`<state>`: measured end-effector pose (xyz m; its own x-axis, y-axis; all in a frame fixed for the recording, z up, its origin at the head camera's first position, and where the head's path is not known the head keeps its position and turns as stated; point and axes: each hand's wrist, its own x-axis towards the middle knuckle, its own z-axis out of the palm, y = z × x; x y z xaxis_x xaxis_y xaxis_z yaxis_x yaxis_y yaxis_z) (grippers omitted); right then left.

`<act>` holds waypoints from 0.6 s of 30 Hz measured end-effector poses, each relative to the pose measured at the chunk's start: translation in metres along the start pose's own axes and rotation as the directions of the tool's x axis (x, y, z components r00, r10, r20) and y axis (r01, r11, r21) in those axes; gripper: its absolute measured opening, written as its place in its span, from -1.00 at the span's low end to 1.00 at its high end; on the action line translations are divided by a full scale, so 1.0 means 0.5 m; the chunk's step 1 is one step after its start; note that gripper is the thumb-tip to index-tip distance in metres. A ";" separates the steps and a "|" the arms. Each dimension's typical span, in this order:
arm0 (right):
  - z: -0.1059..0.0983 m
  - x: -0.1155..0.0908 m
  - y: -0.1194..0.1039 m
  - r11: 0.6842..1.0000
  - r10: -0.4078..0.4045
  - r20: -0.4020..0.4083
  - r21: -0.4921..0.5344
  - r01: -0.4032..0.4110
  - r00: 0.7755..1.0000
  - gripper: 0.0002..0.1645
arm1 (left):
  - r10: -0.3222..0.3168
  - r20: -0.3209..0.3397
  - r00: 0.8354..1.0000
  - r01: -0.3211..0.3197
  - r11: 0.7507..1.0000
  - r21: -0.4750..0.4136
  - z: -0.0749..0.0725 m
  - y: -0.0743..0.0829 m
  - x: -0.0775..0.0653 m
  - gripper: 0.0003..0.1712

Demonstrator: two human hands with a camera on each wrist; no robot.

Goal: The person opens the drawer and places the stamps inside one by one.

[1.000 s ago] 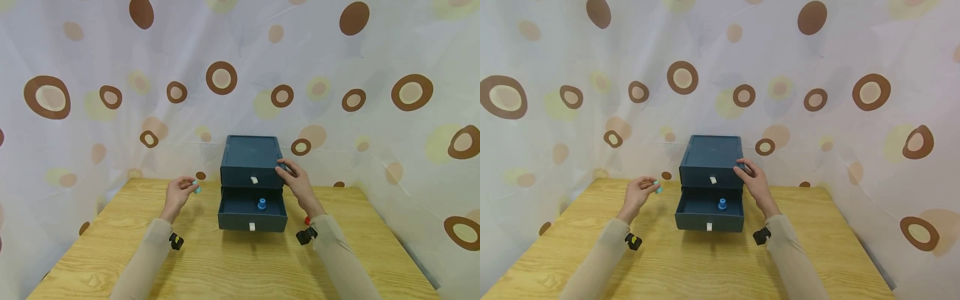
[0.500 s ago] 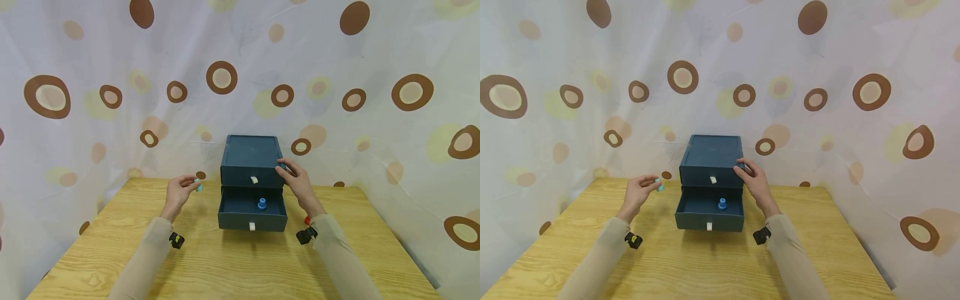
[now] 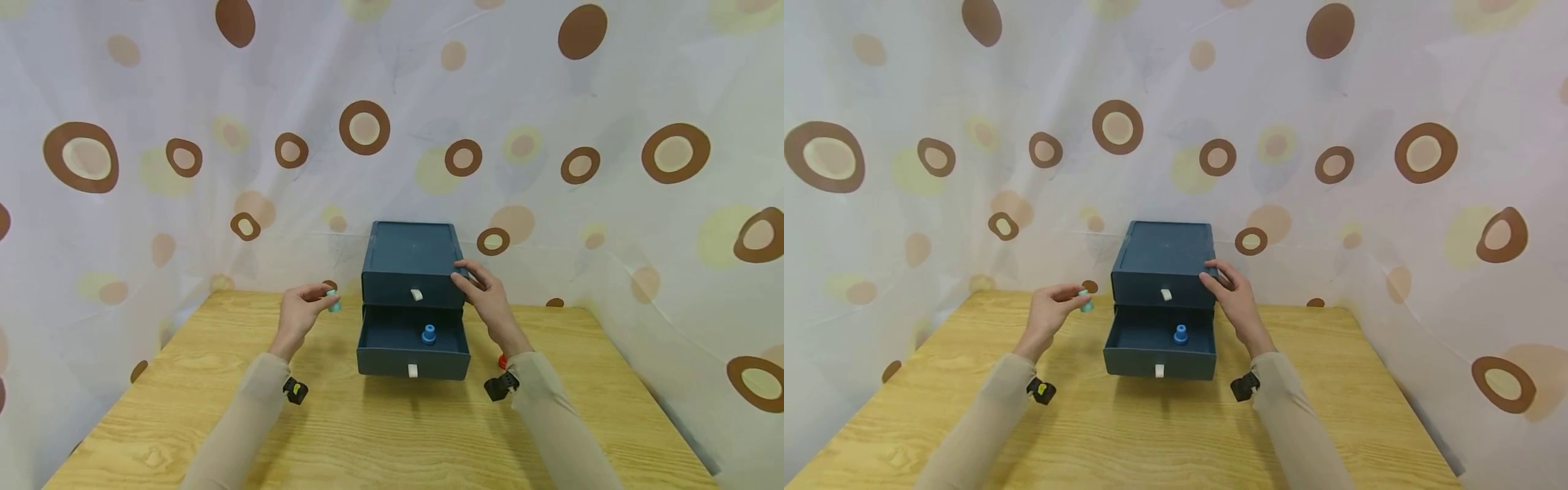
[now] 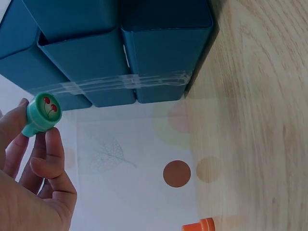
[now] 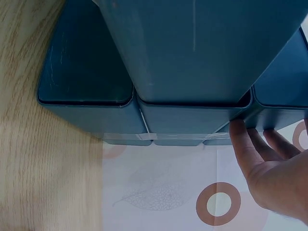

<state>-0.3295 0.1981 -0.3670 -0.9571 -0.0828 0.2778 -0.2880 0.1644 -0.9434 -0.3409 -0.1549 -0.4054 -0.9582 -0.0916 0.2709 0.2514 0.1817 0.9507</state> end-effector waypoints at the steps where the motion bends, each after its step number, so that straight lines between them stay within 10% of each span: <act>1: 0.000 0.000 0.000 1.000 -0.001 -0.001 0.000 0.001 1.000 -0.39 | 0.009 -0.001 1.000 -0.009 1.000 -0.003 0.002 0.003 0.000 -0.66; 18: -0.002 0.005 0.004 1.000 0.003 -0.010 -0.012 -0.003 1.000 -0.38 | 0.084 0.035 0.996 -0.083 0.996 -0.036 0.050 0.049 -0.018 -0.71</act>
<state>-0.3325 0.1991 -0.3681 -0.9582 -0.0729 0.2766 -0.2853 0.1767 -0.9420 -0.3294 -0.1249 -0.3883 -0.9379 -0.0412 0.3445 0.3348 0.1532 0.9298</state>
